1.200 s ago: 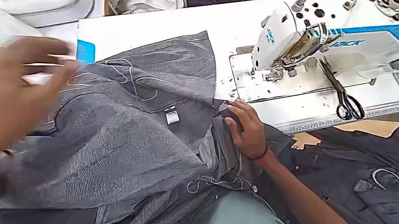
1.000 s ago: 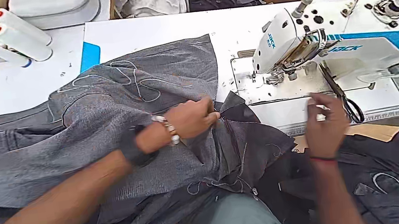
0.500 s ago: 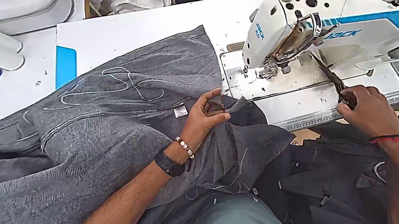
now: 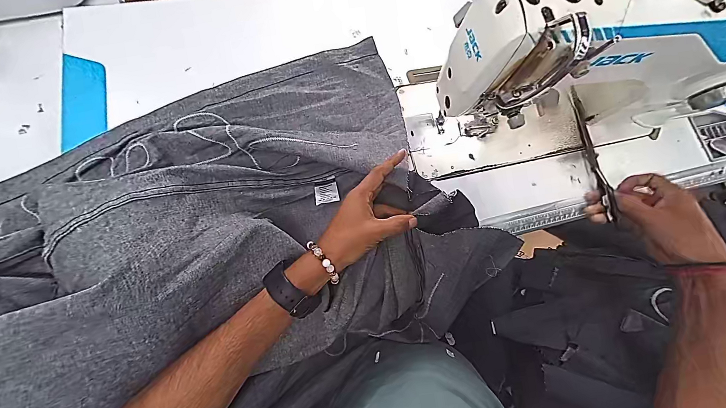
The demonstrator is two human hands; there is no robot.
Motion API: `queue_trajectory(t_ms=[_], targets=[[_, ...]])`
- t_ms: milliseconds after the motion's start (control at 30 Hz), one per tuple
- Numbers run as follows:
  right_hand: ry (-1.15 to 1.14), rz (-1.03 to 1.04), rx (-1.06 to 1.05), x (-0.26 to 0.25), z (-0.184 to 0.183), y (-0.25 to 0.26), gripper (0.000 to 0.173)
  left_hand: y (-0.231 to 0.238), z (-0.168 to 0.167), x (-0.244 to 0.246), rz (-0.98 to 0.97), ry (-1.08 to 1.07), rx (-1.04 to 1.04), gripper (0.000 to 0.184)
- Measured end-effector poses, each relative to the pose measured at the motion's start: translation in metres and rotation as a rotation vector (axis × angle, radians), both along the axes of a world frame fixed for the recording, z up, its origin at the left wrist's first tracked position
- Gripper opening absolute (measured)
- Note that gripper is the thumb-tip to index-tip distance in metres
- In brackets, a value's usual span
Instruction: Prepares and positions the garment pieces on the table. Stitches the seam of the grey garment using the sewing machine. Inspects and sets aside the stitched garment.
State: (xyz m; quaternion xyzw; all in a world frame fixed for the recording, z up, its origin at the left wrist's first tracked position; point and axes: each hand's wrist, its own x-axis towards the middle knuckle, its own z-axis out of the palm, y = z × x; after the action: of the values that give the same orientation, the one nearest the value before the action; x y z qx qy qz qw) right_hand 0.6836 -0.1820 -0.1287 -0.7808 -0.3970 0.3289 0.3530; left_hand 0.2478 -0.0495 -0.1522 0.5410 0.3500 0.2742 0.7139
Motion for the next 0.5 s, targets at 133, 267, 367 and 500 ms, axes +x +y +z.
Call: queue_trajectory(t_ms=[133, 267, 367, 500], targets=[[0.962, -0.018, 0.456, -0.055, 0.001, -0.046, 0.028, 0.003, 0.000, -0.001, -0.014, -0.013, -0.008, 0.100], [1.219, 0.355, 0.424, -0.132, 0.015, -0.064, 0.030, 0.002, 0.006, -0.001, -0.041, -0.013, -0.010, 0.103], [0.993, 0.456, 0.100, -0.158, 0.024, -0.047, 0.022, 0.002, 0.005, -0.001, -0.058, -0.036, 0.005, 0.105], [0.952, 0.545, -0.038, -0.157, 0.016, -0.025, 0.023, 0.001, 0.006, -0.003, -0.082, -0.037, 0.005, 0.105]])
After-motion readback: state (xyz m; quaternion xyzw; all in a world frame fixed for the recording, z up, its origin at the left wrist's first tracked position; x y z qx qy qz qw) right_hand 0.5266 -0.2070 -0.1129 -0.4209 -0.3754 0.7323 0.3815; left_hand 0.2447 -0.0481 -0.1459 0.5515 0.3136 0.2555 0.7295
